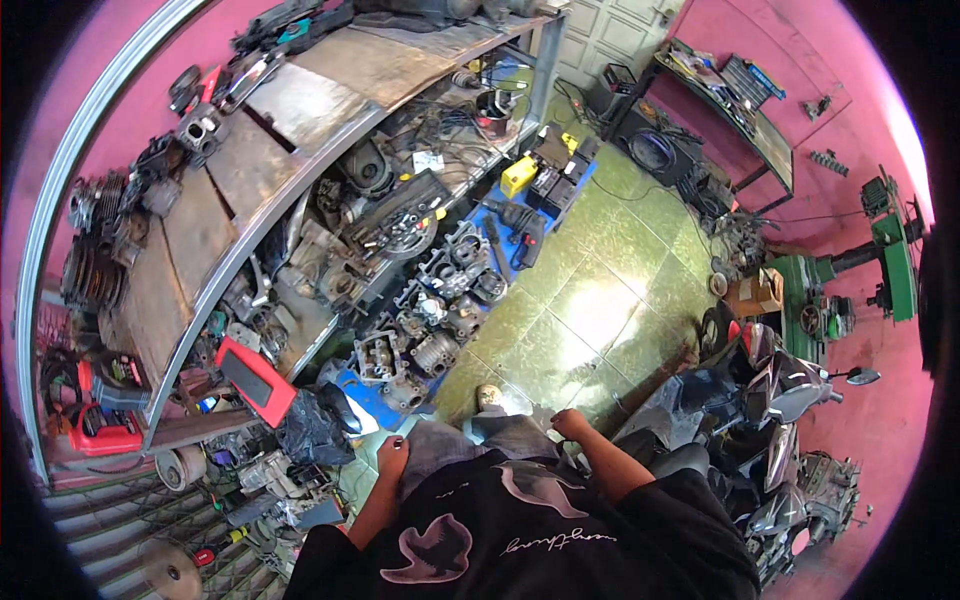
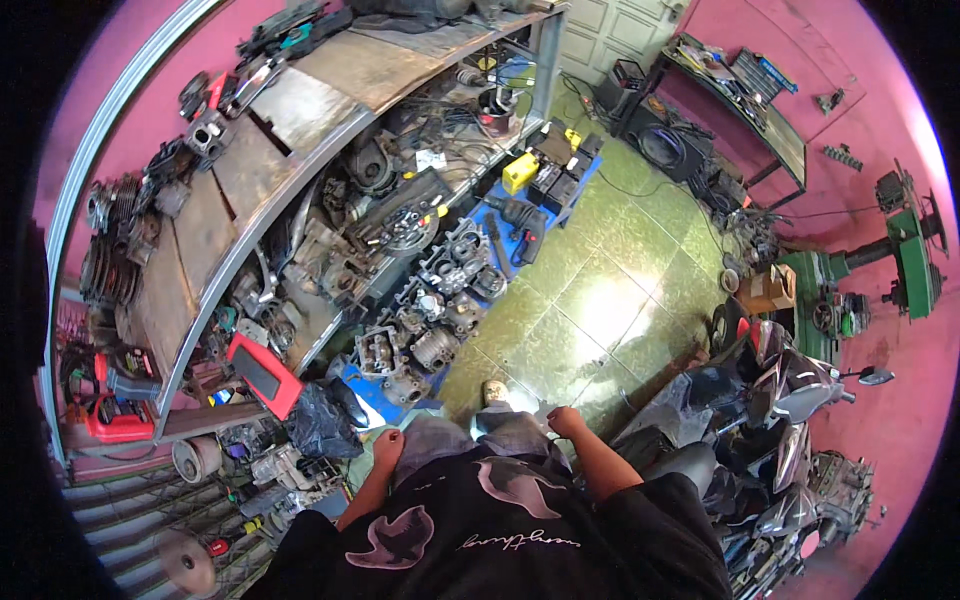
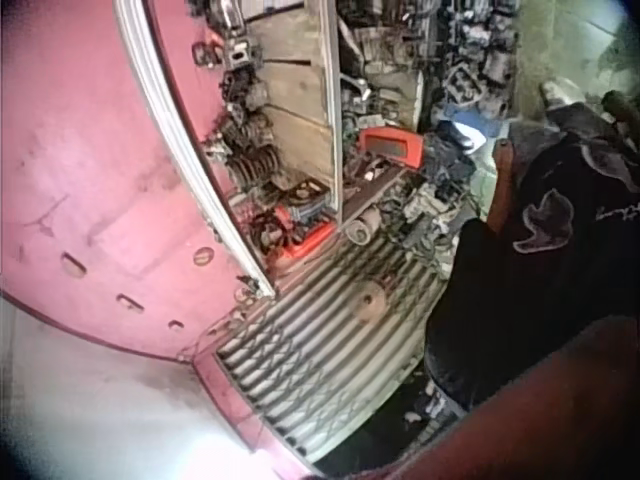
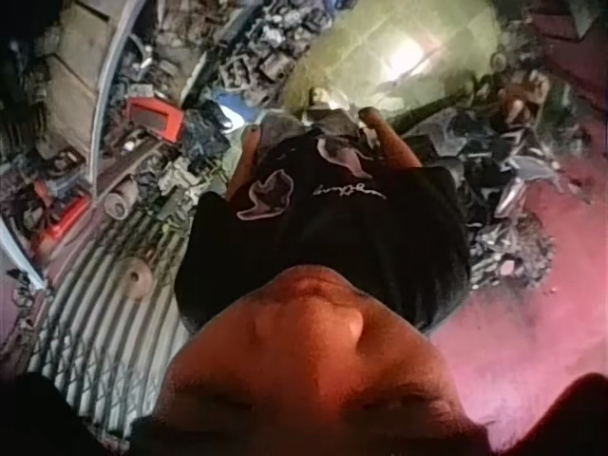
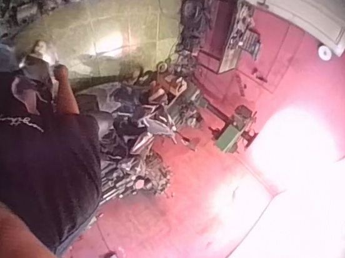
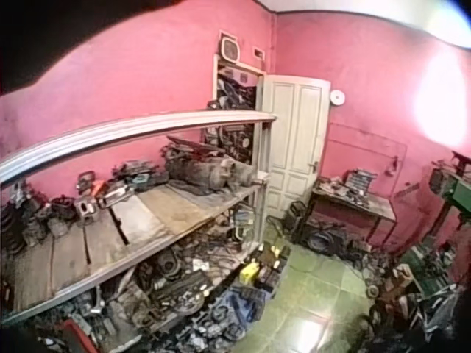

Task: The person places two bottles of red motor oil on a metal shelf in a workshop. They then pick up a metal engine part and a sanding block, proceeding to sand the surface of the part repeatedly. The person rotates the part to sand different sides and edges, focusing on smoothing the metal surface.

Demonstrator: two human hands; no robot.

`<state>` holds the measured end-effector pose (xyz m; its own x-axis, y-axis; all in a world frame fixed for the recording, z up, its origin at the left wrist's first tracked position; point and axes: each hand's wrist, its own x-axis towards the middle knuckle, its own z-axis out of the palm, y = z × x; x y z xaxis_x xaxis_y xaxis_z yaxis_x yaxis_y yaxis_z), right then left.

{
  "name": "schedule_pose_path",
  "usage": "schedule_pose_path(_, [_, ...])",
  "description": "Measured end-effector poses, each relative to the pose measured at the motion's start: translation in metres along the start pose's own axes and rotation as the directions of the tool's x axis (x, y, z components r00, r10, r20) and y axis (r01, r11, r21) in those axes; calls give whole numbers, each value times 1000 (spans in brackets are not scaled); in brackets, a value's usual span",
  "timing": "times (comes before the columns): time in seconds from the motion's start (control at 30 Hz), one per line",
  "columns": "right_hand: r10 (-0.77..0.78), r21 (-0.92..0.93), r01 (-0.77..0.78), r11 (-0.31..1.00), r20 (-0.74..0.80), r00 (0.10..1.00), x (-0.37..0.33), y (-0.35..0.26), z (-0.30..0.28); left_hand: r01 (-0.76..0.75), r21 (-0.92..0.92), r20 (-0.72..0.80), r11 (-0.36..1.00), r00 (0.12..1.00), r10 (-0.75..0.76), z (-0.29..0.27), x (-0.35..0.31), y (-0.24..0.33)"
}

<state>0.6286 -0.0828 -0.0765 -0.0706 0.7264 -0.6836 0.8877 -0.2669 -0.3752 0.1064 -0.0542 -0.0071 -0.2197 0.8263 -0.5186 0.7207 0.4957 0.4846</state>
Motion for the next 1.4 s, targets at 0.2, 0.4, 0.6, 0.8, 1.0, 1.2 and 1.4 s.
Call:
schedule_pose_path(0.2, [182, 167, -189, 968, 54, 982, -6, -6, -32, -81, 17, 123, 997, 989, 79, -17, 32, 52])
schedule_pose_path(0.4, [228, 50, -235, 971, 119, 966, 37, 16, -43, -75, 147, 147, 986, 988, 53, -23, 76, 55])
schedule_pose_path(0.6, [267, 287, -226, 931, -114, 957, 84, 8, -129, -235, 106, 144, 966, 965, 218, -41, 143, 146])
schedule_pose_path(0.8, [322, 394, -203, 897, -266, 908, 163, -6, -254, -423, -11, 79, 906, 903, 422, -15, 237, 308])
schedule_pose_path(1.0, [301, 406, -146, 902, -349, 888, 289, 17, -388, -501, -41, 111, 865, 858, 502, 63, 322, 499])
schedule_pose_path(1.2, [79, 82, -45, 996, -493, 866, 411, 25, -509, -673, -12, 70, 739, 737, 672, 162, 431, 668])
schedule_pose_path(1.4, [57, 80, -17, 997, -524, 850, 511, 11, -580, -682, 256, 52, 685, 717, 695, 209, 520, 779])
